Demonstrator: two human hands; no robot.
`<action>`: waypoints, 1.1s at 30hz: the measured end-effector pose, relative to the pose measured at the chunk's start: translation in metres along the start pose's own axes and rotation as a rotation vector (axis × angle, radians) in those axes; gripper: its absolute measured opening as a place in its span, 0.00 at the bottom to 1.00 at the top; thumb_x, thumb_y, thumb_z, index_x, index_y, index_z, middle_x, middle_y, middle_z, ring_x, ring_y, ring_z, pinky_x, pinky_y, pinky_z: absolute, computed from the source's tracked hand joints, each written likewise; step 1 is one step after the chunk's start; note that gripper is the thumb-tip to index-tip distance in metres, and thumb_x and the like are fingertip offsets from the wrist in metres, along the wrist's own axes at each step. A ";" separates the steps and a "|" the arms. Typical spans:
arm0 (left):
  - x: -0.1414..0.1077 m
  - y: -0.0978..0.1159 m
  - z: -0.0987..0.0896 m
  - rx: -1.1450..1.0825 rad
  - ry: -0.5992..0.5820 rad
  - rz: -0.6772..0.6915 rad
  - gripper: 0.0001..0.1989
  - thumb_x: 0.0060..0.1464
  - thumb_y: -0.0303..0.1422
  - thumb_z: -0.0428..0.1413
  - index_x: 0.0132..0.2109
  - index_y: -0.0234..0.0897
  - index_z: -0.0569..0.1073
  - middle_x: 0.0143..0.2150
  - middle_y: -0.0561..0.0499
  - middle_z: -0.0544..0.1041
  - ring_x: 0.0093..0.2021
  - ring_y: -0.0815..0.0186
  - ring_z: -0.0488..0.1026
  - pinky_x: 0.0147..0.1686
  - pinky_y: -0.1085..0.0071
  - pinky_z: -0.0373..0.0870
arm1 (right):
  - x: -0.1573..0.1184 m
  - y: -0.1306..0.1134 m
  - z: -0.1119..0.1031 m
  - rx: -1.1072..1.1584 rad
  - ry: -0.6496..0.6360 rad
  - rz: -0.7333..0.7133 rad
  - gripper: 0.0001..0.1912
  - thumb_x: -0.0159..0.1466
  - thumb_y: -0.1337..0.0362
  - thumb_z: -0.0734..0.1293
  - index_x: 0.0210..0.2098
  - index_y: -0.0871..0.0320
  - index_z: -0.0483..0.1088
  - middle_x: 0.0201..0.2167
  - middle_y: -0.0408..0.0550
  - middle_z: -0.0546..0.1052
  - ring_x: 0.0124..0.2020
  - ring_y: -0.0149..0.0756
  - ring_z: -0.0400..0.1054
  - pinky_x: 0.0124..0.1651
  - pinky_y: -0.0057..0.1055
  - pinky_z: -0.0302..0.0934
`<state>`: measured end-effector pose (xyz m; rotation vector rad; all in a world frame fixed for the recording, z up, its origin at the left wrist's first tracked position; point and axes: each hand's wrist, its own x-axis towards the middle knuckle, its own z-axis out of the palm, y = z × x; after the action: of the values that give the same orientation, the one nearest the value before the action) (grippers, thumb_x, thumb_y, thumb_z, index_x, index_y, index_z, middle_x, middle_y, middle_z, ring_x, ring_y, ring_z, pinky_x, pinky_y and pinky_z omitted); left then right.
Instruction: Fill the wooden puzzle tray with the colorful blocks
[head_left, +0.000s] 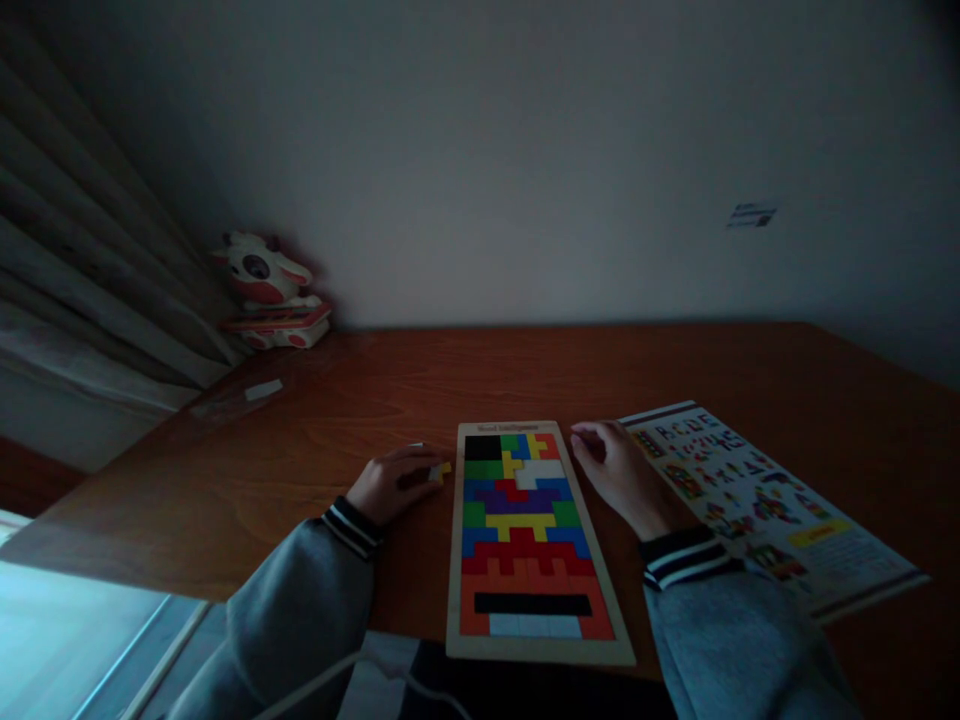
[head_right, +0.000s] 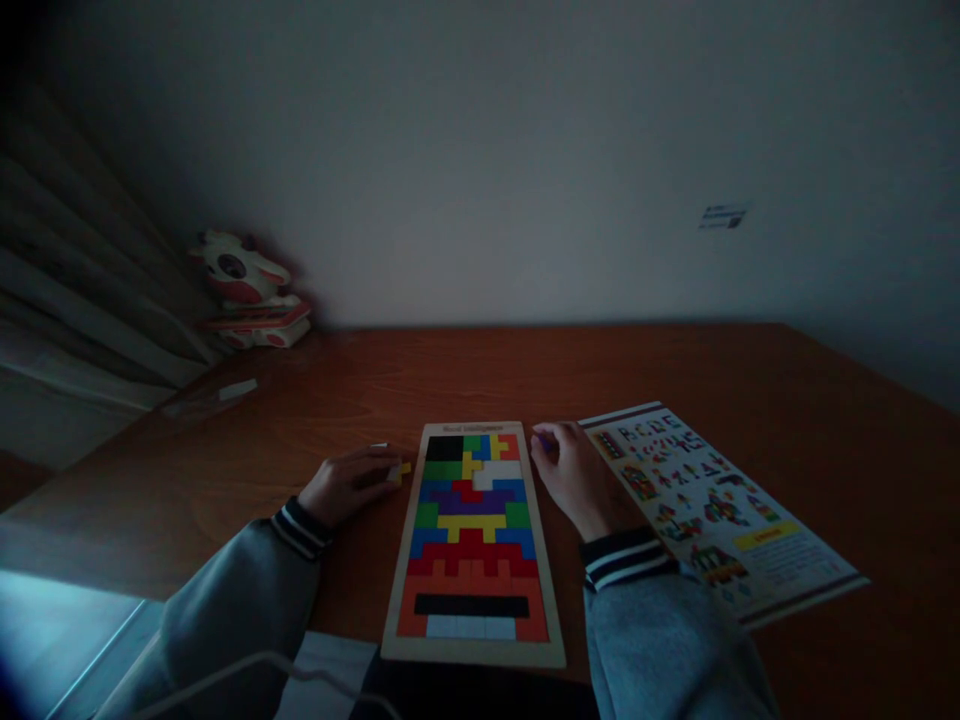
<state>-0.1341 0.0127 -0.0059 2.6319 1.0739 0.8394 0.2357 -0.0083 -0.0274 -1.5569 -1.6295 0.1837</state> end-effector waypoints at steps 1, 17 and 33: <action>0.002 0.000 0.000 -0.013 0.024 -0.001 0.16 0.61 0.44 0.57 0.50 0.41 0.78 0.50 0.49 0.80 0.50 0.62 0.78 0.52 0.63 0.77 | 0.000 0.000 0.000 0.010 0.004 -0.001 0.13 0.65 0.55 0.62 0.41 0.57 0.73 0.40 0.54 0.76 0.42 0.44 0.71 0.47 0.44 0.66; 0.093 0.076 0.060 -0.550 0.084 0.059 0.15 0.51 0.34 0.67 0.47 0.39 0.80 0.50 0.45 0.80 0.50 0.60 0.77 0.52 0.63 0.75 | -0.005 -0.039 -0.005 0.630 -0.379 0.159 0.17 0.63 0.50 0.67 0.47 0.51 0.73 0.48 0.48 0.79 0.49 0.39 0.74 0.51 0.38 0.69; 0.091 0.035 0.060 -0.305 0.135 -0.145 0.12 0.56 0.35 0.63 0.47 0.37 0.78 0.37 0.50 0.79 0.34 0.68 0.77 0.38 0.72 0.75 | -0.003 -0.031 -0.013 0.684 -0.288 0.294 0.22 0.63 0.51 0.68 0.53 0.52 0.70 0.43 0.48 0.80 0.38 0.37 0.76 0.43 0.36 0.71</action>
<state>-0.0269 0.0526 -0.0038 2.2471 1.0576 1.0664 0.2199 -0.0228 -0.0011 -1.2468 -1.3237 1.0487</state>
